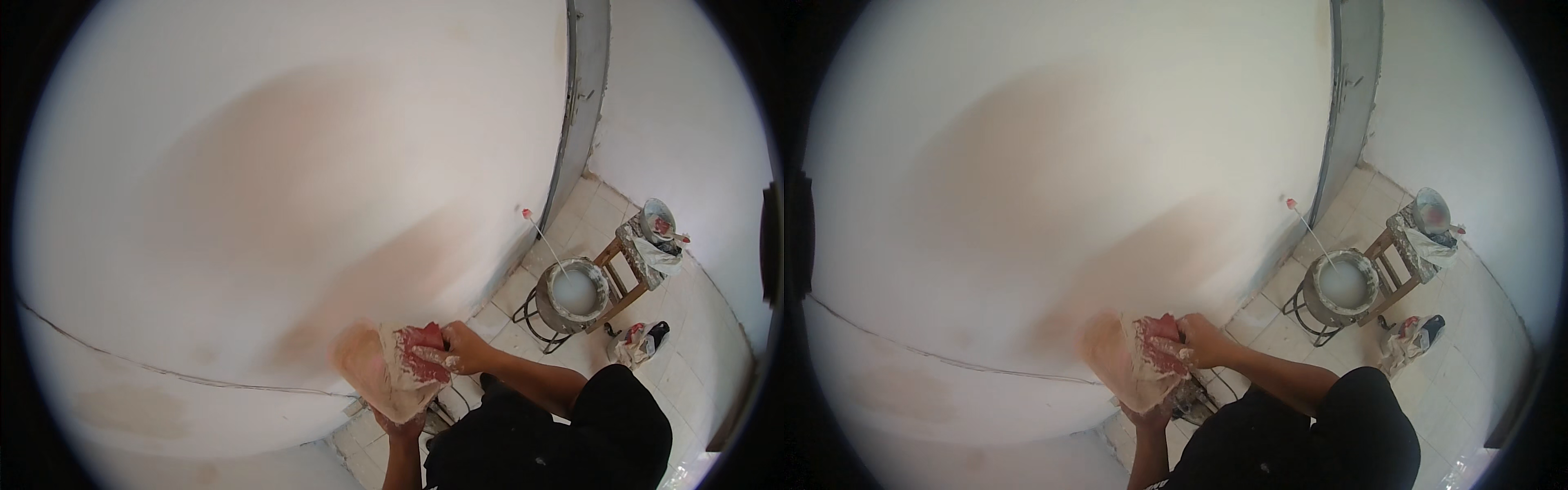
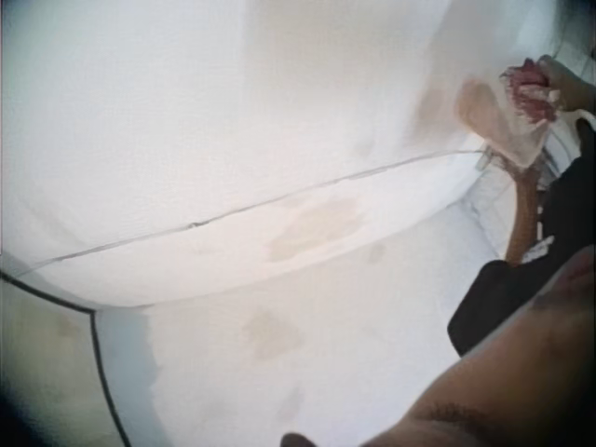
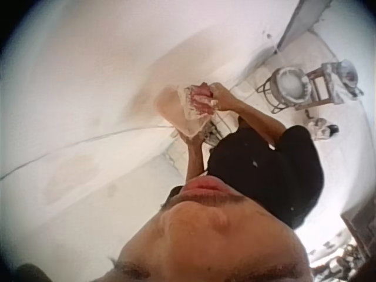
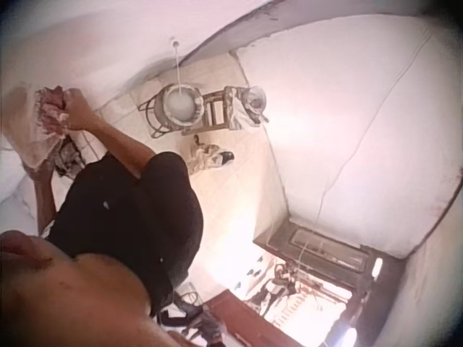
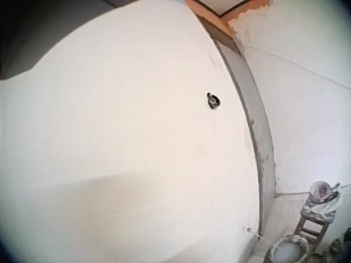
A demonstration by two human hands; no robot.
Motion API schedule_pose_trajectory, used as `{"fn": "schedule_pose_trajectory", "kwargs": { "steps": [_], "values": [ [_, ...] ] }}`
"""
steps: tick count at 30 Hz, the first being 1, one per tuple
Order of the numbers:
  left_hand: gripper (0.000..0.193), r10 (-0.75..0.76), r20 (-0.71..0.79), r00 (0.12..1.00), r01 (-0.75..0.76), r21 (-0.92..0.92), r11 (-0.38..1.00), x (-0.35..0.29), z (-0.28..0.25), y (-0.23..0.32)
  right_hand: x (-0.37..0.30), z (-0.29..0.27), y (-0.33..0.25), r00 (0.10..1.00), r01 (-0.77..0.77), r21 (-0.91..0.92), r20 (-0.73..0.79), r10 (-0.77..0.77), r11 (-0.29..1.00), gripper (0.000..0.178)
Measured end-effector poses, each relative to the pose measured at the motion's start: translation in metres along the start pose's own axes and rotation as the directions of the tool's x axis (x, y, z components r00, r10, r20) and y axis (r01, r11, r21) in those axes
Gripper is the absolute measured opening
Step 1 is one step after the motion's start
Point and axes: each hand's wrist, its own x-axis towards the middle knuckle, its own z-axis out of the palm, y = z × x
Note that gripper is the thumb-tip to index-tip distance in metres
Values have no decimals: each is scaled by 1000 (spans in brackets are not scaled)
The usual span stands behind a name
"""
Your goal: The person applies putty to a wall using a spatula, taking the material from a plastic container and spreading it over cracks and uneven surfaces on the wall and ceiling.
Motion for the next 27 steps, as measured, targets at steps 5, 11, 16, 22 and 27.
{"fn": "schedule_pose_trajectory", "kwargs": {
  "steps": [5,11,16,22,27],
  "values": [
    [63,32,37,999,-29,-75,997,3,24,15,-16,-48,-34,997,-72,99,-24,75,992,22],
    [67,198,59,979,-204,133,970,-4,88,51,3,-118,-83,931,317,495,-326,-165,809,18],
    [72,-120,60,991,125,-742,658,-3,110,69,50,-175,-117,712,661,425,-614,-340,618,17],
    [65,125,-47,991,-109,260,959,-17,124,89,51,-197,-158,591,750,351,-737,-329,561,13],
    [71,38,-220,975,-63,-109,992,-24,154,114,39,-204,-165,536,735,273,-794,-286,621,12]
  ]
}}
